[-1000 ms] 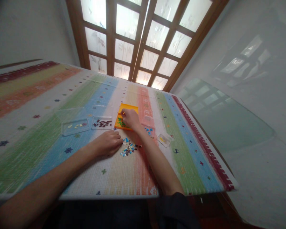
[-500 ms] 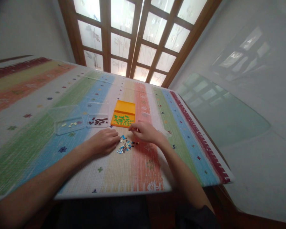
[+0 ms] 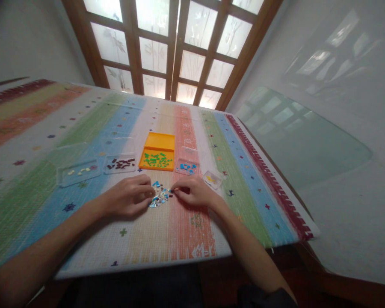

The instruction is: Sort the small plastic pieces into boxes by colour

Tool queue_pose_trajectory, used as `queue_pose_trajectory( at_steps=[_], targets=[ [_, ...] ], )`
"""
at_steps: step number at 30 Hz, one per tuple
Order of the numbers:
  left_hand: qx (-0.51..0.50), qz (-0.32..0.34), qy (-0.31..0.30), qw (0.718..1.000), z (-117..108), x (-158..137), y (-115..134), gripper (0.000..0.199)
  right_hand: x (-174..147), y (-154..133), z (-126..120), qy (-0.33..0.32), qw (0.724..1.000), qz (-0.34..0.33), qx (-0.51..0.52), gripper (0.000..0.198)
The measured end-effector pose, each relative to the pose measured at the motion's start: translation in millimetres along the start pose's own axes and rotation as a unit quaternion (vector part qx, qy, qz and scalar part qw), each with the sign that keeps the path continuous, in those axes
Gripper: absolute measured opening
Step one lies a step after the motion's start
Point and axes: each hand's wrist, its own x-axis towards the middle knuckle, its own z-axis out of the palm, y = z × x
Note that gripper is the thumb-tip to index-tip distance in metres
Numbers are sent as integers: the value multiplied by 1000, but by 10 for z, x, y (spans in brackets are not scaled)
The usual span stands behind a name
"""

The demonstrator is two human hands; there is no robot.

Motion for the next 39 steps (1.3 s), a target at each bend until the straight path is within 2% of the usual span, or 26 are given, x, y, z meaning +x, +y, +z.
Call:
queue_pose_trajectory(
  at_steps=[17, 19, 25, 31, 39],
  targets=[
    [-24, -7, -54, 998, -81, -11, 33, 14, -103, 23, -5, -7, 996, -8, -84, 25],
    [-26, -4, -55, 998, -79, -11, 35, 12, -102, 26, 11, 7, 994, -28, -109, 25],
    [-35, 0, -44, 998, -71, -7, 46, 13, -113, 29, 60, 109, 967, -81, -217, 23],
    [-43, 6, -45, 998, -48, -1, 61, 14, -105, 8, 88, 109, 956, -79, -261, 27],
    [-15, 17, -56, 998, -30, 2, 46, 12, -86, -22, 101, 112, 956, -79, -260, 27]
  ],
)
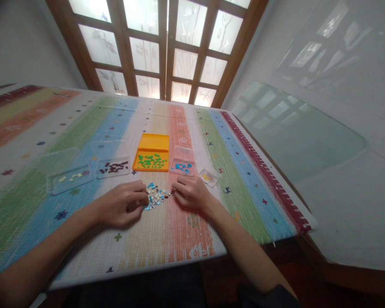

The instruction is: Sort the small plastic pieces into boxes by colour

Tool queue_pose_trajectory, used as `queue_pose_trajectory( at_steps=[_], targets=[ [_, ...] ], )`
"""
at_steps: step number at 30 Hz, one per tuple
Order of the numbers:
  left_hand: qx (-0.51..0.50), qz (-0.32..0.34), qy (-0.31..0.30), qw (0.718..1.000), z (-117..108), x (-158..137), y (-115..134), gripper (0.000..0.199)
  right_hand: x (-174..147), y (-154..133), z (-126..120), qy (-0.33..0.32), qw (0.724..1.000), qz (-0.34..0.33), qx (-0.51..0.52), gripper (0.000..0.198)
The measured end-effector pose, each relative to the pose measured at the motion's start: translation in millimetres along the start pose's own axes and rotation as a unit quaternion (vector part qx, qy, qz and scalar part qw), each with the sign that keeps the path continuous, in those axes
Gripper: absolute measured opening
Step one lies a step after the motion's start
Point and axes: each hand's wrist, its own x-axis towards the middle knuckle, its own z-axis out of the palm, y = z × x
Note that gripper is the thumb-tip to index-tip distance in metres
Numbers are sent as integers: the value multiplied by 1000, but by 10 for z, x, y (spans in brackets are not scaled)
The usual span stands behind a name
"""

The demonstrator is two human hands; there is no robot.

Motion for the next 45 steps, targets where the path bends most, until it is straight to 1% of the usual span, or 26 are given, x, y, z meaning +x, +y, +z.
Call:
queue_pose_trajectory(
  at_steps=[6, 13, 20, 26, 33, 35, 37, 42, 43, 45],
  targets=[
    [-6, -6, 9, 1000, 0, 3, 4, 15, -4, -9, 6, -9, 1000, 6, -4, 28],
    [-2, -11, -9, 1000, 27, -2, 9, 18, 4, -25, 9, -10, 1000, -4, -7, 26],
    [-10, -15, -11, 1000, 8, 6, 30, 17, -5, -8, 22, -15, 1000, 8, 4, 25],
    [-22, -19, -6, 1000, 9, 0, 17, 16, -4, -13, 16, -22, 1000, 2, -16, 26],
    [-47, -22, 3, 999, -22, 3, 11, 19, 15, -48, 15, 7, 1000, -14, -8, 25],
    [-55, -25, 16, 998, -54, 4, -18, 20, 16, -53, 19, 8, 1000, -15, -11, 25],
    [-53, -35, 43, 997, -92, 5, -72, 19, 14, -51, 22, 7, 1000, -17, -17, 25],
    [4, -90, 159, 983, -194, 31, -224, 17, 4, -32, 25, 2, 999, -32, -41, 26],
    [20, -100, 173, 980, -214, 44, -242, 16, 2, -29, 27, -1, 998, -35, -44, 26],
    [51, -113, 176, 977, -252, 81, -267, 14, -2, -29, 33, -4, 998, -42, -44, 25]
  ],
)
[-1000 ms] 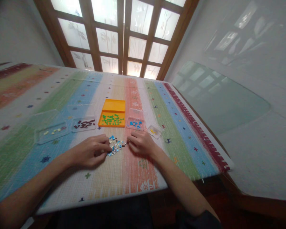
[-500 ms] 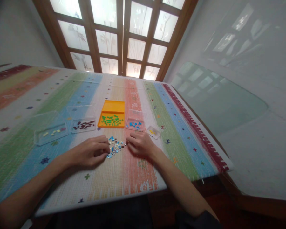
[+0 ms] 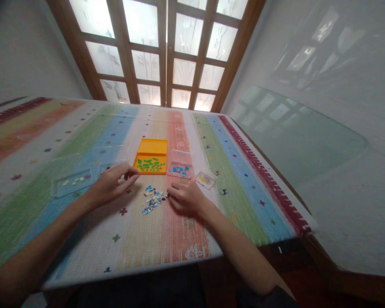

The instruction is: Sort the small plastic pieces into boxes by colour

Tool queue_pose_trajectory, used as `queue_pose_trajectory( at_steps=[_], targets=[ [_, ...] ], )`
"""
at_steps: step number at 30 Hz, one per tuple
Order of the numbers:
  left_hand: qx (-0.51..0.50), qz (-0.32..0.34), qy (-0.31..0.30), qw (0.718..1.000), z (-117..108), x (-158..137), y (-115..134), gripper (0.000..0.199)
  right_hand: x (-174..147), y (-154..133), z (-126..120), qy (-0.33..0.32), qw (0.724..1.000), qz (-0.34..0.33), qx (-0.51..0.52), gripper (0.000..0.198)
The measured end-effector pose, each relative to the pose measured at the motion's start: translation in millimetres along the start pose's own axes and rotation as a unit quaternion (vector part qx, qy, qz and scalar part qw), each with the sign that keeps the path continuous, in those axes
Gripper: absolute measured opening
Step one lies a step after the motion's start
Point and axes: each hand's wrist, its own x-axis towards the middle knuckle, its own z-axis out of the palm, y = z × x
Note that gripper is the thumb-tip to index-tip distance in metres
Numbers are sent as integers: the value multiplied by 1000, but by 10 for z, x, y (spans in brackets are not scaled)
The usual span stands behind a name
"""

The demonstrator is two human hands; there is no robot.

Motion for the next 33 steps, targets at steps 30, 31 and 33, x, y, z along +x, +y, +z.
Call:
queue_pose_trajectory(
  at_steps=[30, 31, 33],
  targets=[
    [9, 30, -87, 996, 84, 181, -107, 16, 38, -62, -3, -75, 996, 43, -4, 19],
    [-2, 37, -108, 993, 92, 132, -66, 17, 37, -64, -7, -75, 996, 44, -4, 19],
    [-18, 44, -145, 988, 115, 50, -8, 18, 36, -68, -12, -76, 996, 46, -2, 18]
  ],
)
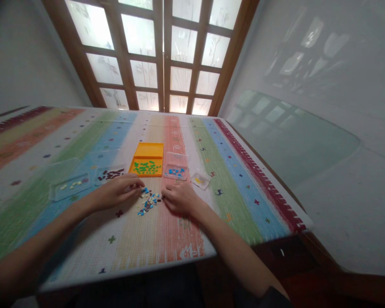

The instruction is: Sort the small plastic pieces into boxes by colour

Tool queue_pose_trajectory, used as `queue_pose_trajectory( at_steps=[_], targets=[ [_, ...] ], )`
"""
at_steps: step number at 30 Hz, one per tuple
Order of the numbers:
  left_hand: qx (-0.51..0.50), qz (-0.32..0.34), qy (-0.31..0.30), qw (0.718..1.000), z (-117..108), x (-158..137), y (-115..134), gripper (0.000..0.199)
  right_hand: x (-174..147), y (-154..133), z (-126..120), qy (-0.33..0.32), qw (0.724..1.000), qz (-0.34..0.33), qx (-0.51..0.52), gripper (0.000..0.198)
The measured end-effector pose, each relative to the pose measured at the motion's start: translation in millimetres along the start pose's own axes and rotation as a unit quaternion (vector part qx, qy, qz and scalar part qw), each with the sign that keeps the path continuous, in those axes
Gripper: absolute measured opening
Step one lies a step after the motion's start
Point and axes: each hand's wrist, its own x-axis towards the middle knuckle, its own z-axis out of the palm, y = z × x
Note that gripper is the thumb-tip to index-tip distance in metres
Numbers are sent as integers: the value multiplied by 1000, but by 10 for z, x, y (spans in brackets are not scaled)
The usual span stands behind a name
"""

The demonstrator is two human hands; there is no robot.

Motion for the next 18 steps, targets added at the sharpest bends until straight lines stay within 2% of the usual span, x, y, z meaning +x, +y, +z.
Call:
queue_pose_trajectory(
  at_steps=[5, 12, 18],
  targets=[
    [-11, 5, -20, 1000, 88, -78, 55, 20, 1, -13, 1, 1, 1000, 0, -2, 20],
    [6, -42, -4, 999, 146, -96, 118, 18, 1, -16, 21, -14, 1000, -6, -7, 23],
    [5, -73, 16, 997, 211, -100, 188, 17, 2, 17, 15, 15, 1000, -16, -4, 21]
  ],
)
